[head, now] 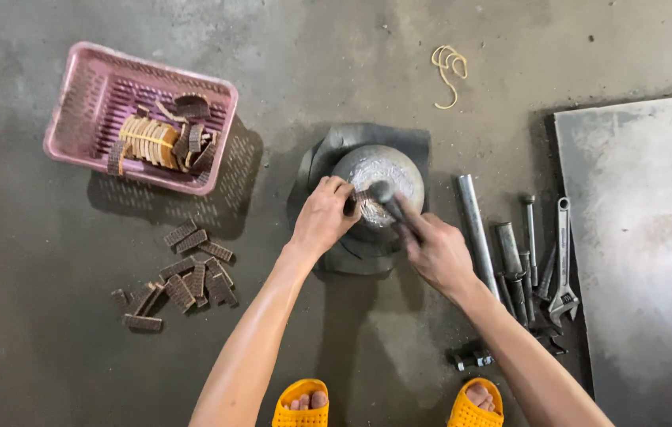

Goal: Hammering small metal plates onto a circular metal hub on the floor

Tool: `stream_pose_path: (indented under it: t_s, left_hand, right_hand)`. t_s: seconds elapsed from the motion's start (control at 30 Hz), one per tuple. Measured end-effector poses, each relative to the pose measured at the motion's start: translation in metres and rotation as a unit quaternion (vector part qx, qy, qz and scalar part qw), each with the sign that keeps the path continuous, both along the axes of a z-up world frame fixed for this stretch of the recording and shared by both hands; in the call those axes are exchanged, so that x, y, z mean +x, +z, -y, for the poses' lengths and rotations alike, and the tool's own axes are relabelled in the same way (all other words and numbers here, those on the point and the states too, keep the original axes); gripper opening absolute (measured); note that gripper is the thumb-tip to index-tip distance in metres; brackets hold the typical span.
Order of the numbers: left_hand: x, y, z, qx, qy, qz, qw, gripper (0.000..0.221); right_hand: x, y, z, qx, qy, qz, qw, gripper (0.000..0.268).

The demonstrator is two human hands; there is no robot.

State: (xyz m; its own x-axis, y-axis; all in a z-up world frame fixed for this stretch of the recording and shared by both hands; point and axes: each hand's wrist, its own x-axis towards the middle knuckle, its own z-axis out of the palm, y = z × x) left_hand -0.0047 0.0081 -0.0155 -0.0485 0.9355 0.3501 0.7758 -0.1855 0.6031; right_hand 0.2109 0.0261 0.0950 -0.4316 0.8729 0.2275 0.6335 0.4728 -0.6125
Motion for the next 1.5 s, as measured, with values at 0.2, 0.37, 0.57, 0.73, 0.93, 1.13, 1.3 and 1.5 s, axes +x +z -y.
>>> stream_pose_path:
  t_s: [0.2, 0.37, 0.57, 0.73, 0.93, 1.13, 1.3, 1.5]
  left_hand:
    - [-0.006, 0.005, -0.002, -0.035, -0.039, -0.028, 0.998, 0.025]
    - [0.004, 0.053, 0.002, -0.046, -0.016, -0.01, 0.999, 0.018]
    - [0.004, 0.039, 0.004, -0.02, -0.044, -0.017, 0.999, 0.026]
    - [0.018, 0.056, -0.011, -0.075, -0.118, -0.063, 0.988, 0.034]
    - [0.017, 0.012, -0.017, -0.039, -0.096, -0.153, 0.983, 0.019]
    - [0.007, 0.016, -0.004, -0.065, -0.038, -0.081, 0.994, 0.027]
    - [0.008, -0.001, -0.005, -0.035, -0.025, -0.05, 0.998, 0.016]
    - [0.007, 0.0, -0.009, -0.007, -0.009, -0.075, 0.997, 0.017]
  right_hand:
    - [-0.009, 0.033, -0.005, -0.073, 0.017, 0.015, 0.997, 0.047]
    - [0.004, 0.0, -0.005, -0.009, 0.039, 0.051, 0.998, 0.046]
    - [-0.002, 0.039, -0.009, -0.108, -0.01, -0.009, 0.994, 0.046]
    - [0.01, 0.031, -0.009, -0.144, -0.056, -0.046, 0.987, 0.05]
    - [0.019, 0.011, -0.003, -0.176, -0.093, -0.044, 0.979, 0.05]
    - [0.009, 0.011, -0.001, -0.152, -0.057, -0.069, 0.984, 0.044]
    - [0.002, 0.026, 0.001, -0.111, -0.021, -0.058, 0.992, 0.047]
    - [-0.001, 0.002, -0.001, -0.012, -0.005, 0.001, 1.0, 0.047]
